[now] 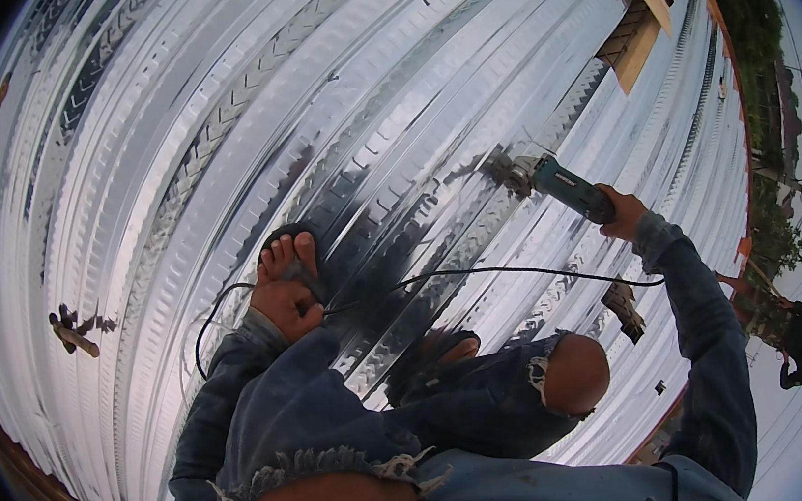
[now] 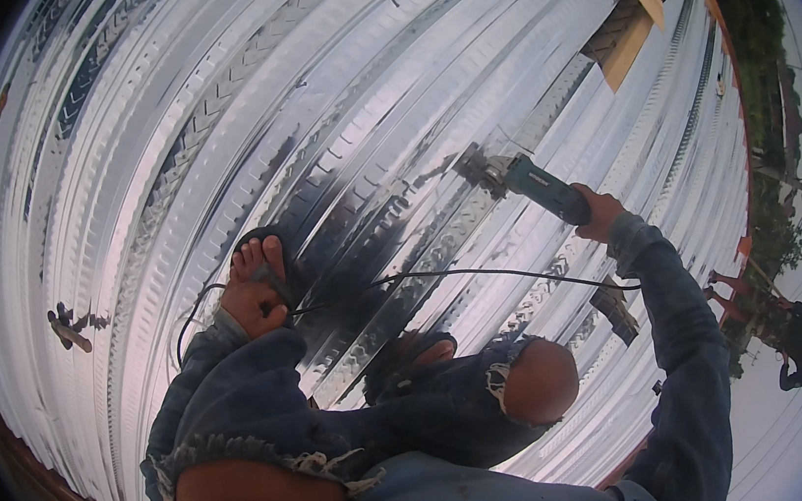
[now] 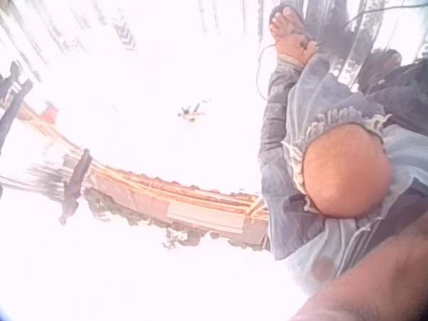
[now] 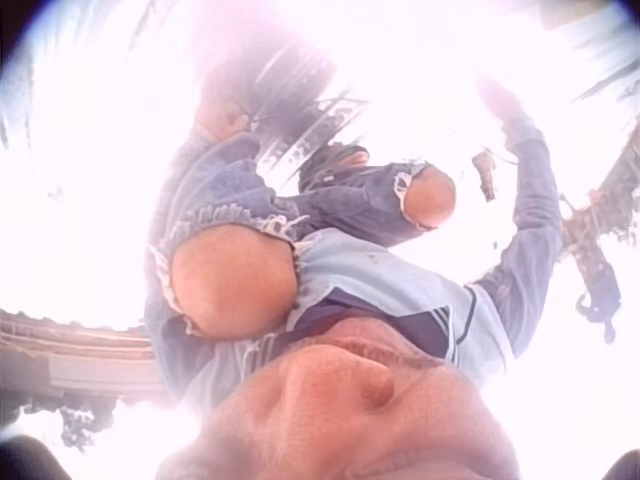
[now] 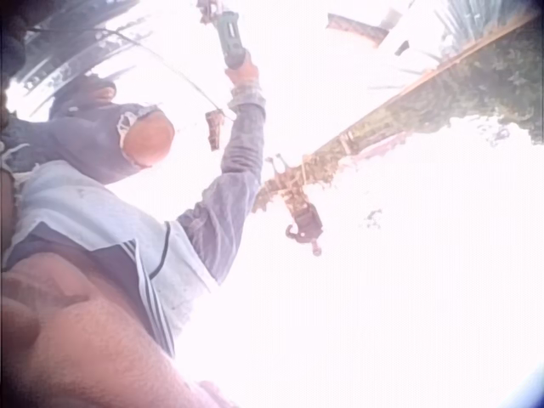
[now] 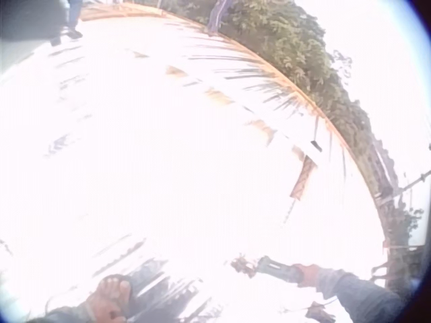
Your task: The person uses an angle grinder to cut a corrugated metal sheet on a roof. They hold the tool with both hands and move it along the metal surface, creating a cut line. Another person is visible nearby, also working on the roof.
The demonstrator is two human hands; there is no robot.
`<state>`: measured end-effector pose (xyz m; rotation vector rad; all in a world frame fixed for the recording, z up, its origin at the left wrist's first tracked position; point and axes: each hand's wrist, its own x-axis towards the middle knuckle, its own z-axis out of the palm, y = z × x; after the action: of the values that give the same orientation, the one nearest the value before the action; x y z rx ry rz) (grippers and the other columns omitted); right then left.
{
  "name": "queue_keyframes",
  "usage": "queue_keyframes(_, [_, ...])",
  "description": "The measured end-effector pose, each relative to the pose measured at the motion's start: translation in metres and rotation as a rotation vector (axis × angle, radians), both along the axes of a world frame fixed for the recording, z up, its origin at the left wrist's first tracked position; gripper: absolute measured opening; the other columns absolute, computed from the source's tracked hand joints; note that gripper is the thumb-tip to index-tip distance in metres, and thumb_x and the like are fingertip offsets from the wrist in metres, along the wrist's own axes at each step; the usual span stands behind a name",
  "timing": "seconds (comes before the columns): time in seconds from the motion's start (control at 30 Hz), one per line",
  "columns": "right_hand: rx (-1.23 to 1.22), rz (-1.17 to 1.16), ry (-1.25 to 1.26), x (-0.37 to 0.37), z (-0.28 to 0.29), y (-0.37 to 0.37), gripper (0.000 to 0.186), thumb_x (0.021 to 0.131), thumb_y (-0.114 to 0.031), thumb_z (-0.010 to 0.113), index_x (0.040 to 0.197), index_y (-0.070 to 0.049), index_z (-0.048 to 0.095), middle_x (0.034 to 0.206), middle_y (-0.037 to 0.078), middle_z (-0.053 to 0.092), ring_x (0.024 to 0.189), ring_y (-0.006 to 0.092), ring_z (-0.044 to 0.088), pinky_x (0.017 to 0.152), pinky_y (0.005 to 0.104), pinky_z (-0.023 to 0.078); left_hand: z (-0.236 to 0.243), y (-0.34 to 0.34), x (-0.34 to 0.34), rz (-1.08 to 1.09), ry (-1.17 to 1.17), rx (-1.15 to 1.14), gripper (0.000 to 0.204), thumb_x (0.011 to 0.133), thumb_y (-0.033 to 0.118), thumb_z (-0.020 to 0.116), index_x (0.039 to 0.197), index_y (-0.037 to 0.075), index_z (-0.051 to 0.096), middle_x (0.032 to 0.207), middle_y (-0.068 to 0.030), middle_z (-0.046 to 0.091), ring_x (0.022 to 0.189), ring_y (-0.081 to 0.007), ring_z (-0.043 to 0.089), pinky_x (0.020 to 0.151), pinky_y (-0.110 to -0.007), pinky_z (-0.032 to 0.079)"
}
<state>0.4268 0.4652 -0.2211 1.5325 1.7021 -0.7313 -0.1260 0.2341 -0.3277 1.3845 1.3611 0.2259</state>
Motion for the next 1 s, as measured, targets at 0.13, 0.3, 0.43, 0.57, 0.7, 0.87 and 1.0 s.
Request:
queue_keyframes(0.13, [0.006, -0.014, -0.016, -0.007, -0.006, 0.005, 0.086, 0.063, -0.019, 0.075, 0.138, -0.020, 0.033, 0.099, 0.021, 0.064, 0.095, 0.0382, 0.062, 0.085, 0.0422, 0.050, -0.004, 0.002, -0.002, -0.008, 0.015, -0.030, 0.016, 0.063, 0.027, 0.066, 0.066, 0.012, 0.068, 0.070, -0.0060, 0.066, 0.086, -0.0321, 0.062, 0.098, -0.052, 0.032])
queue_keyframes(0.3, [0.068, -0.031, 0.017, -0.014, 0.001, 0.006, 0.086, 0.062, -0.019, 0.075, 0.138, -0.020, 0.033, 0.096, 0.021, 0.065, 0.093, 0.0382, 0.062, 0.084, 0.0422, 0.051, -0.010, 0.004, 0.001, -0.047, 0.090, 0.123, 0.020, 0.062, 0.031, 0.065, 0.066, 0.012, 0.069, 0.070, -0.0065, 0.066, 0.087, -0.0323, 0.062, 0.096, -0.051, 0.034])
queue_keyframes(0.43, [0.079, 0.014, 0.027, -0.015, 0.001, 0.017, 0.086, 0.062, -0.019, 0.075, 0.137, -0.020, 0.034, 0.095, 0.020, 0.065, 0.092, 0.0380, 0.063, 0.084, 0.0418, 0.051, -0.014, 0.001, 0.002, -0.032, 0.152, 0.229, 0.022, 0.061, 0.032, 0.065, 0.066, 0.011, 0.070, 0.072, -0.0074, 0.067, 0.093, -0.0322, 0.061, 0.100, -0.053, 0.031])
queue_keyframes(0.57, [0.027, 0.018, 0.038, -0.009, -0.002, 0.017, 0.086, 0.062, -0.019, 0.076, 0.137, -0.020, 0.034, 0.098, 0.019, 0.065, 0.094, 0.0374, 0.063, 0.084, 0.0414, 0.051, -0.016, -0.001, 0.000, -0.048, 0.126, 0.149, 0.019, 0.061, 0.029, 0.066, 0.072, 0.014, 0.071, 0.091, -0.0114, 0.068, 0.114, -0.0431, 0.049, 0.106, -0.058, 0.020])
queue_keyframes(0.7, [0.026, 0.045, 0.054, -0.006, -0.006, 0.009, 0.085, 0.063, -0.020, 0.075, 0.137, -0.020, 0.034, 0.098, 0.019, 0.065, 0.094, 0.0372, 0.063, 0.084, 0.0416, 0.051, -0.016, 0.001, 0.000, -0.032, 0.135, 0.182, 0.022, 0.061, 0.032, 0.065, 0.069, 0.012, 0.071, 0.086, -0.0120, 0.068, 0.110, -0.0372, 0.054, 0.104, -0.053, 0.026])
queue_keyframes(0.87, [0.027, 0.005, 0.011, 0.000, -0.007, 0.005, 0.086, 0.063, -0.021, 0.075, 0.138, -0.020, 0.033, 0.098, 0.019, 0.065, 0.094, 0.0374, 0.063, 0.084, 0.0417, 0.051, -0.014, 0.004, 0.002, -0.038, 0.125, 0.144, 0.022, 0.061, 0.031, 0.064, 0.068, 0.011, 0.071, 0.092, -0.0142, 0.067, 0.118, -0.0386, 0.046, 0.105, -0.054, 0.024])
queue_keyframes(1.0, [0.037, -0.005, 0.050, 0.002, -0.010, 0.003, 0.086, 0.062, -0.021, 0.075, 0.137, -0.019, 0.034, 0.097, 0.020, 0.065, 0.093, 0.0375, 0.063, 0.083, 0.0420, 0.051, -0.015, 0.001, 0.000, -0.063, 0.129, 0.121, 0.018, 0.061, 0.027, 0.066, 0.071, 0.012, 0.070, 0.107, -0.0161, 0.064, 0.132, -0.0416, 0.031, 0.107, -0.058, 0.018])
